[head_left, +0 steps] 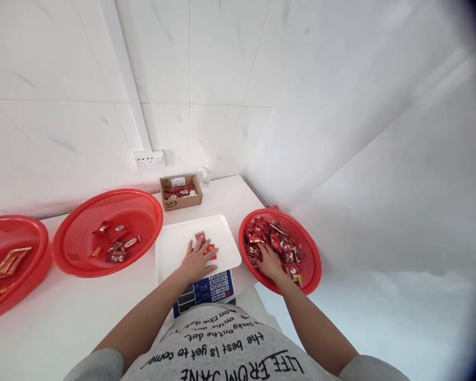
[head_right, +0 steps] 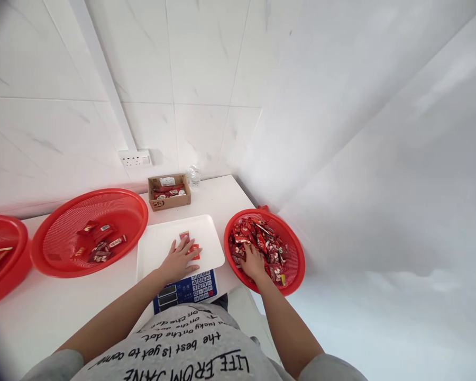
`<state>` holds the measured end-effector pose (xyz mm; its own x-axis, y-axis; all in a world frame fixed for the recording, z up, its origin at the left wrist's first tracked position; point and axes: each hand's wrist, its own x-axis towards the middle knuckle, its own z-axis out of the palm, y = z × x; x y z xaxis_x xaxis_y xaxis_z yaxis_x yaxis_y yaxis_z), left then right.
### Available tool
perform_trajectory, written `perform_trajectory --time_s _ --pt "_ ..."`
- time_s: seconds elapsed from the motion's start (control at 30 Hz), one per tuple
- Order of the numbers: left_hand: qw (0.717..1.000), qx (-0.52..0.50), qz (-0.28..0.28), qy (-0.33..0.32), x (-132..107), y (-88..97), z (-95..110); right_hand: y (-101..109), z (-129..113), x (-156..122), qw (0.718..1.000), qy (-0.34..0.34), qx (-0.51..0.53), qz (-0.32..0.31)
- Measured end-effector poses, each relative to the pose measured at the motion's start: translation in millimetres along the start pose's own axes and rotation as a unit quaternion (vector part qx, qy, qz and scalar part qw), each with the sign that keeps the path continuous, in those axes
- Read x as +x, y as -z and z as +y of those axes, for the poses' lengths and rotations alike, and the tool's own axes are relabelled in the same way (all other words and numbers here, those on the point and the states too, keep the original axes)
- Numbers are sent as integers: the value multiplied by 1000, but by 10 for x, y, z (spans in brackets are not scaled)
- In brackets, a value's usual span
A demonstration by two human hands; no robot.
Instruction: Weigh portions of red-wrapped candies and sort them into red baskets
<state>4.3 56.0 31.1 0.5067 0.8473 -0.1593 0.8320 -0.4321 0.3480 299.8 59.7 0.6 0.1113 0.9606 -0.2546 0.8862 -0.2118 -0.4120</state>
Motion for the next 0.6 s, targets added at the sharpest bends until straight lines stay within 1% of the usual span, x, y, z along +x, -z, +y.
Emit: perform_trajectory --time_s 0.07,0.13,0.2,0.3,0.47,0.6 --pt "1000 9 -15 7 -12 -23 -56 -29 23 -19 996 -18 -81 -41" --pt "1000 21 -14 11 -76 -54 -109 -45 3 -33 989 -33 -130 -63" --pt "999 35 -5 19 -164 -83 -146 -54 -29 -41 985 -35 -159 -59" --pt "998 49 11 26 -274 -121 -172 -78 -57 -42 982 -29 -185 -24" --pt "997 45 38 47 -350 -185 -185 -138 -42 -25 987 -24 -156 34" --pt "994 27 95 46 -437 -249 -238 -141 3 -23 994 -8 -97 55"
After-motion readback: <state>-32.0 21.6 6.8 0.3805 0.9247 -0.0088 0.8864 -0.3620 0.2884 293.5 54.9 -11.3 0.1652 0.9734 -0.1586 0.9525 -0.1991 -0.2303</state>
